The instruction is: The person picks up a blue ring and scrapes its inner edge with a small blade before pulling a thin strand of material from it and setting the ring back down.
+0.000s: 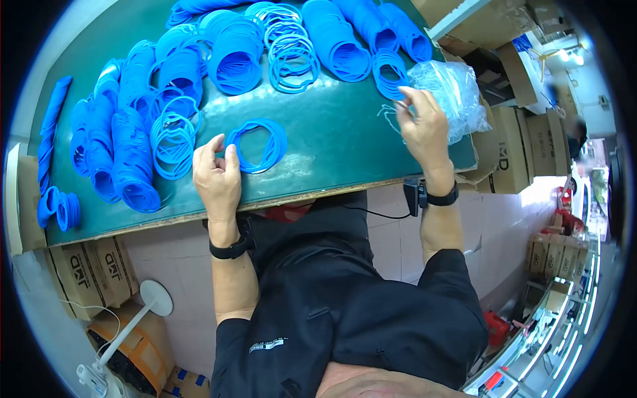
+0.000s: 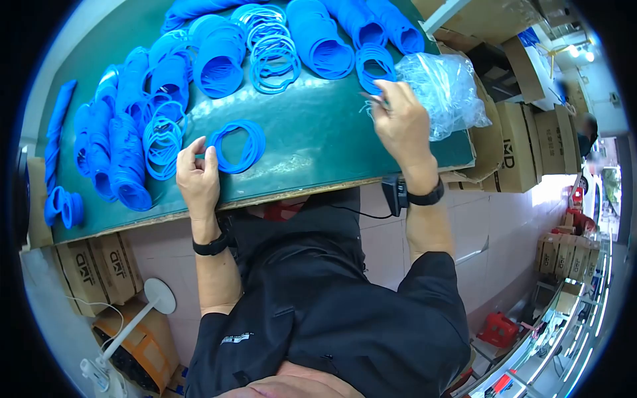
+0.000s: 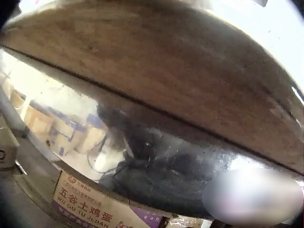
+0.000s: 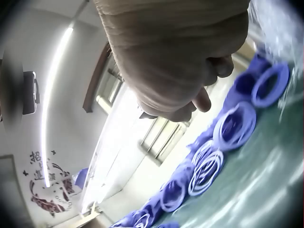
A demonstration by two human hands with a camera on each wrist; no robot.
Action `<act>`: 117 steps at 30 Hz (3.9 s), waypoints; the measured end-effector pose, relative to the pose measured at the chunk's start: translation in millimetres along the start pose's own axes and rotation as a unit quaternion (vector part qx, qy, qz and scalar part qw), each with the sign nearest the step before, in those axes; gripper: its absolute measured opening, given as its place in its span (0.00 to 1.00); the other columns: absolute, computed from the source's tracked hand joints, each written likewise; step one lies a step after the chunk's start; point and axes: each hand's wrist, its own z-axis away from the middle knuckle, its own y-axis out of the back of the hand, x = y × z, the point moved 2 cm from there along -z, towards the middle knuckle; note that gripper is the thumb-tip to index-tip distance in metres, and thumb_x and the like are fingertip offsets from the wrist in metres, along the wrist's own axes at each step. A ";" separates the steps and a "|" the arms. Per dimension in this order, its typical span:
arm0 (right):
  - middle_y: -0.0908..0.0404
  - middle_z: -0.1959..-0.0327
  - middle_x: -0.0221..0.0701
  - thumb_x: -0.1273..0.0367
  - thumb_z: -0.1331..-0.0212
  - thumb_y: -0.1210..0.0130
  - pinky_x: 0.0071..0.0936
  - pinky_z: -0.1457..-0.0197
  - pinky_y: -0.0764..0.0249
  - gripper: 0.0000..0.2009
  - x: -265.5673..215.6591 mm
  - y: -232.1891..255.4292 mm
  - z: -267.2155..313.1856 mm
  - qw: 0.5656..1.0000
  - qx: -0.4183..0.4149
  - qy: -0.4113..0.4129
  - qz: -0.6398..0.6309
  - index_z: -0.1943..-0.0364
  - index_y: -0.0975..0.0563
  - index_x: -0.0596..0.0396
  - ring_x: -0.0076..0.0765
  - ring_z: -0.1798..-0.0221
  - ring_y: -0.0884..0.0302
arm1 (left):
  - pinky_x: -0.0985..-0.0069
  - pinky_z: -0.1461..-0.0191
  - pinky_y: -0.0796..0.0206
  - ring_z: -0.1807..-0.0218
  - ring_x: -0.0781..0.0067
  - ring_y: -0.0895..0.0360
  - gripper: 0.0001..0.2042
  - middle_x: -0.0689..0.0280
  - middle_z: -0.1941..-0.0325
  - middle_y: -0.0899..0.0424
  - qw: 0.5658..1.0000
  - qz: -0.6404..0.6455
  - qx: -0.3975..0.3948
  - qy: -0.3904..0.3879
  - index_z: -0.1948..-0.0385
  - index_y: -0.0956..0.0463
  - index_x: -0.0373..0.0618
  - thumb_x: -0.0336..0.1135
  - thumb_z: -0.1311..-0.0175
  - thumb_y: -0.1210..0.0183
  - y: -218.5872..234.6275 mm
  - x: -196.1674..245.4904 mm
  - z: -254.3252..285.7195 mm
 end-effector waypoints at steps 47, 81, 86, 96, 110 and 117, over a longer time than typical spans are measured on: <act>0.13 0.66 0.37 0.71 0.35 0.34 0.31 0.58 0.21 0.08 -134.1 -98.1 -57.3 0.832 -0.339 0.154 -0.411 0.56 0.17 0.60 0.33 0.63 0.15 | 0.80 0.52 0.31 0.56 0.79 0.23 0.12 0.67 0.58 0.15 0.977 0.190 -0.095 -0.028 0.52 0.16 0.35 0.36 0.23 0.38 23.8 24.6 -1.1; 0.26 0.75 0.32 0.73 0.44 0.37 0.38 0.69 0.33 0.07 -164.9 -126.2 6.8 0.937 -0.016 0.273 -0.217 0.71 0.26 0.51 0.42 0.75 0.25 | 0.88 0.72 0.38 0.76 0.89 0.29 0.12 0.69 0.70 0.17 0.886 0.412 -0.071 0.200 0.46 0.18 0.35 0.31 0.23 0.42 -9.5 3.9 26.5; 0.24 0.74 0.32 0.74 0.48 0.33 0.39 0.69 0.33 0.08 -163.3 -124.5 6.5 0.930 -0.024 0.282 -0.234 0.68 0.23 0.51 0.43 0.75 0.28 | 0.89 0.72 0.39 0.76 0.89 0.30 0.12 0.70 0.70 0.18 0.878 0.426 -0.063 0.210 0.46 0.18 0.35 0.31 0.23 0.42 -9.3 4.3 26.6; 0.25 0.75 0.31 0.75 0.48 0.33 0.38 0.69 0.35 0.09 -163.6 -124.0 7.2 0.928 -0.021 0.285 -0.239 0.70 0.23 0.51 0.43 0.75 0.28 | 0.89 0.73 0.40 0.75 0.90 0.30 0.12 0.71 0.70 0.18 0.879 0.426 -0.056 0.206 0.46 0.18 0.37 0.32 0.23 0.42 -7.9 2.0 28.3; 0.28 0.76 0.29 0.74 0.46 0.40 0.37 0.67 0.36 0.04 -161.5 -127.9 5.9 0.933 0.012 0.285 -0.220 0.73 0.25 0.50 0.38 0.74 0.26 | 0.90 0.73 0.43 0.75 0.91 0.32 0.11 0.72 0.71 0.19 0.877 0.436 -0.062 0.192 0.47 0.17 0.37 0.32 0.22 0.42 -8.8 -2.1 28.2; 0.24 0.73 0.28 0.74 0.45 0.37 0.36 0.64 0.32 0.05 -161.0 -123.2 2.9 0.920 0.009 0.299 -0.252 0.68 0.23 0.49 0.38 0.71 0.23 | 0.90 0.74 0.44 0.76 0.91 0.33 0.11 0.72 0.71 0.19 0.869 0.446 -0.058 0.207 0.47 0.17 0.36 0.32 0.23 0.42 -7.6 -3.8 25.3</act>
